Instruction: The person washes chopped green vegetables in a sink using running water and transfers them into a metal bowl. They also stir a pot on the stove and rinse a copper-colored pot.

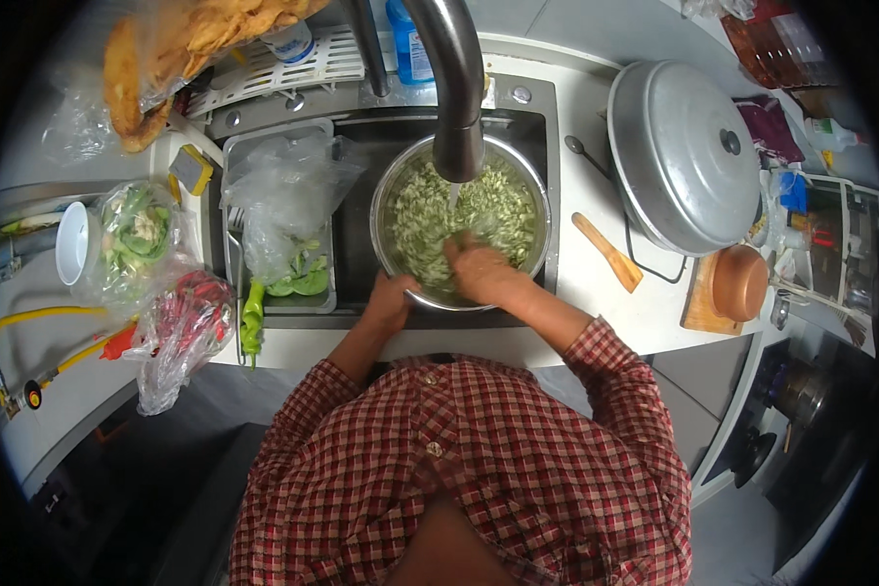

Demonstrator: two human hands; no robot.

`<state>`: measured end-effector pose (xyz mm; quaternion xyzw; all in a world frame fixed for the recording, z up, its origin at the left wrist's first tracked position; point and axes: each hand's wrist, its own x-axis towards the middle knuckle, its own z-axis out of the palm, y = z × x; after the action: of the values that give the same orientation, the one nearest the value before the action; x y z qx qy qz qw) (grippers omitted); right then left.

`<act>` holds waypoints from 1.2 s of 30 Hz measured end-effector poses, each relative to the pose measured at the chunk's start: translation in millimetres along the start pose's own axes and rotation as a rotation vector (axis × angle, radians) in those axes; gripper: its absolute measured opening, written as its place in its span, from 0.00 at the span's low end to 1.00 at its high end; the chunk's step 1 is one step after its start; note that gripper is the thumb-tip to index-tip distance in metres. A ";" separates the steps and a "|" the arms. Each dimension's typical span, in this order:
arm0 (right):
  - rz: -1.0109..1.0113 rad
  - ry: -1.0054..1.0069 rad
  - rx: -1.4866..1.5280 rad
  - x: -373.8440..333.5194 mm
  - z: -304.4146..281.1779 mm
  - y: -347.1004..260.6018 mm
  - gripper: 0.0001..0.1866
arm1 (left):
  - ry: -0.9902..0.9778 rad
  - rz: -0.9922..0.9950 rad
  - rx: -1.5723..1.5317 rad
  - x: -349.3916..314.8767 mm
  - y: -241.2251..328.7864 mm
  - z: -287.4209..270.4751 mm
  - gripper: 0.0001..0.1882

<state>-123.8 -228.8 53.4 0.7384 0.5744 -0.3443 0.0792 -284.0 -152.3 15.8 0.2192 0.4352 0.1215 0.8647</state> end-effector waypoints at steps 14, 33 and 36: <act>0.028 0.364 0.160 23.3 11.4 103.1 0.16 | -0.005 -0.066 0.062 9.6 -14.5 -16.3 0.30; -0.319 -0.088 -0.775 -63.0 0.4 36.2 0.13 | 0.039 -0.055 0.025 -6.4 -7.4 -6.3 0.26; -0.250 -0.613 -0.384 -51.9 -26.7 0.8 0.12 | 0.073 -0.034 0.051 -7.3 -12.3 -8.7 0.28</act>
<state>-117.3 -256.6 104.3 0.4971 0.6635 -0.4425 0.3418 -295.1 -163.7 10.4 0.2292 0.4729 0.1038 0.8444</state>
